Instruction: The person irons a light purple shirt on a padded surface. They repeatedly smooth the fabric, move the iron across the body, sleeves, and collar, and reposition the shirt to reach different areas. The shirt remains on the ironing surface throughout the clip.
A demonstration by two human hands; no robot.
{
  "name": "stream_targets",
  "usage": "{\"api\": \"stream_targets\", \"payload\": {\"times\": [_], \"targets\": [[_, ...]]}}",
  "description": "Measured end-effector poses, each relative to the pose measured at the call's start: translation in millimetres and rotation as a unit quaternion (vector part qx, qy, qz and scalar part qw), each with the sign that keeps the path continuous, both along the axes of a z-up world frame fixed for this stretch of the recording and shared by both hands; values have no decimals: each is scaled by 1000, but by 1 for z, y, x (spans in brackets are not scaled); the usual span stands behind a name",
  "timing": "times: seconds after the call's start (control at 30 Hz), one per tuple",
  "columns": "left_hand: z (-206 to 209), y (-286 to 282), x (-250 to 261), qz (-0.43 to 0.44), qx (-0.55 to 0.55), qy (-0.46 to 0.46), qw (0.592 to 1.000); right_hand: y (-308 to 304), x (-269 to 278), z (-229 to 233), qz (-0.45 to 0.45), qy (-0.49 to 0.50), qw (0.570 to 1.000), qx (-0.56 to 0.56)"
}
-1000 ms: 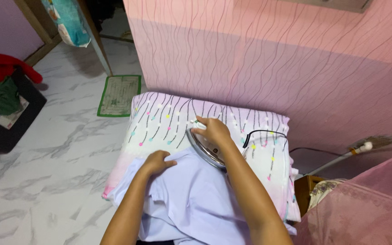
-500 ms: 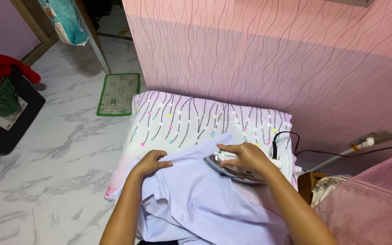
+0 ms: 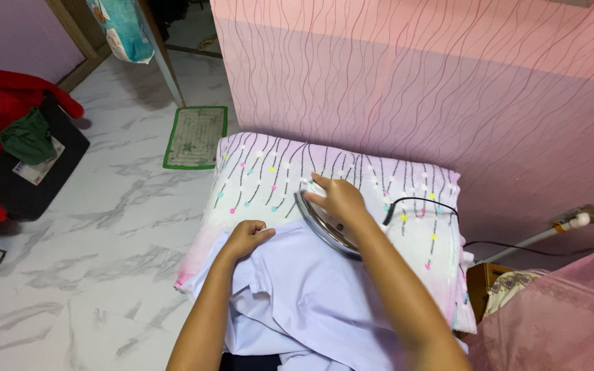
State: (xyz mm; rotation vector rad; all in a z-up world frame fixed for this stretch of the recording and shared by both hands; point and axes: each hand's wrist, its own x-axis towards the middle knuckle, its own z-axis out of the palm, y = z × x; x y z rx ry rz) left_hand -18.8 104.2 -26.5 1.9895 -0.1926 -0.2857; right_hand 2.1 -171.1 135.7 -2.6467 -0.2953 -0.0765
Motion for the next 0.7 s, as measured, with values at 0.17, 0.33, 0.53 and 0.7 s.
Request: {"api": "stream_targets", "payload": {"times": [0.17, 0.33, 0.53, 0.7], "targets": [[-2, 1, -4, 12, 2, -1, 1000, -60, -49, 11, -14, 235, 972, 12], [0, 0, -3, 6, -21, -4, 1000, -113, -78, 10, 190, 44, 980, 32], [3, -1, -6, 16, -3, -12, 1000, -74, -67, -6, 49, 60, 993, -87], [4, -1, -9, 16, -19, -12, 1000, -5, -16, -12, -29, 83, 994, -58]]}}
